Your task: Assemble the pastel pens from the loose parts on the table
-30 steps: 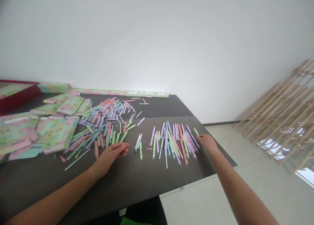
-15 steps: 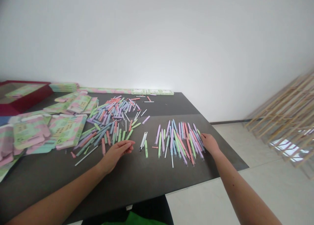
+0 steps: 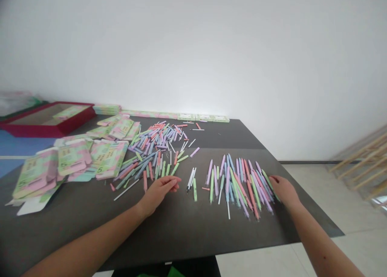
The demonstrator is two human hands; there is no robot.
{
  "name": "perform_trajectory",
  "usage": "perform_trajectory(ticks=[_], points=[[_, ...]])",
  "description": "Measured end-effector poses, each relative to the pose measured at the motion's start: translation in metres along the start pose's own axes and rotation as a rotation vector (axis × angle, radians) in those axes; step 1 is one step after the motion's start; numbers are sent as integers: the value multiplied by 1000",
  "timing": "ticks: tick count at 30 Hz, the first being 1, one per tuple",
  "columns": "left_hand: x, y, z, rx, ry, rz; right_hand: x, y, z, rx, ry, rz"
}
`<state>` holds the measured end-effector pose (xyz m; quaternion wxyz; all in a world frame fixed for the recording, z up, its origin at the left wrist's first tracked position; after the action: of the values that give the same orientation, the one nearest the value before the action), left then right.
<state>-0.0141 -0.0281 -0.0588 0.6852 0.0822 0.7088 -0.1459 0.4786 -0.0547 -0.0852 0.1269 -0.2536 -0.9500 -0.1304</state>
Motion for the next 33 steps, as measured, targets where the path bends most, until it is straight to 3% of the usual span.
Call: perform_trajectory(ticks=[4, 7, 11, 14, 17, 20, 26, 33], points=[[-2, 0, -1, -6, 43, 32, 17, 11, -5, -5, -24, -77], [-4, 0, -2, -29, 133, 65, 59, 18, -8, -22, -7, -173], [-6, -5, 2, -33, 405, 243, 158, 13, -10, -4, 135, -415], [-6, -11, 11, 79, 610, 446, 242, -2, -7, 102, 191, -618], [-3, -17, 19, 209, 739, 573, 312, -15, 5, 251, 95, -710], [-1, -17, 19, 249, 807, 622, 361, -21, 22, 321, 20, -726], [0, -11, 12, 205, 799, 648, 413, -34, 62, 491, -182, -688], [0, -14, 13, 209, 807, 650, 430, -49, 89, 609, -330, -573]])
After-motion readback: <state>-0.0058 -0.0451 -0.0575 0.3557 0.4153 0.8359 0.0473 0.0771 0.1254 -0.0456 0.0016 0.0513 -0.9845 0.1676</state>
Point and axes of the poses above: each hand's wrist, its own y-axis towards the middle knuckle, its own z-axis out of the palm, x = y × z, the point moved 3 cm from there along y, towards the middle knuckle, and after that the axes turned 1 degree about z, right-handed, at the moved point
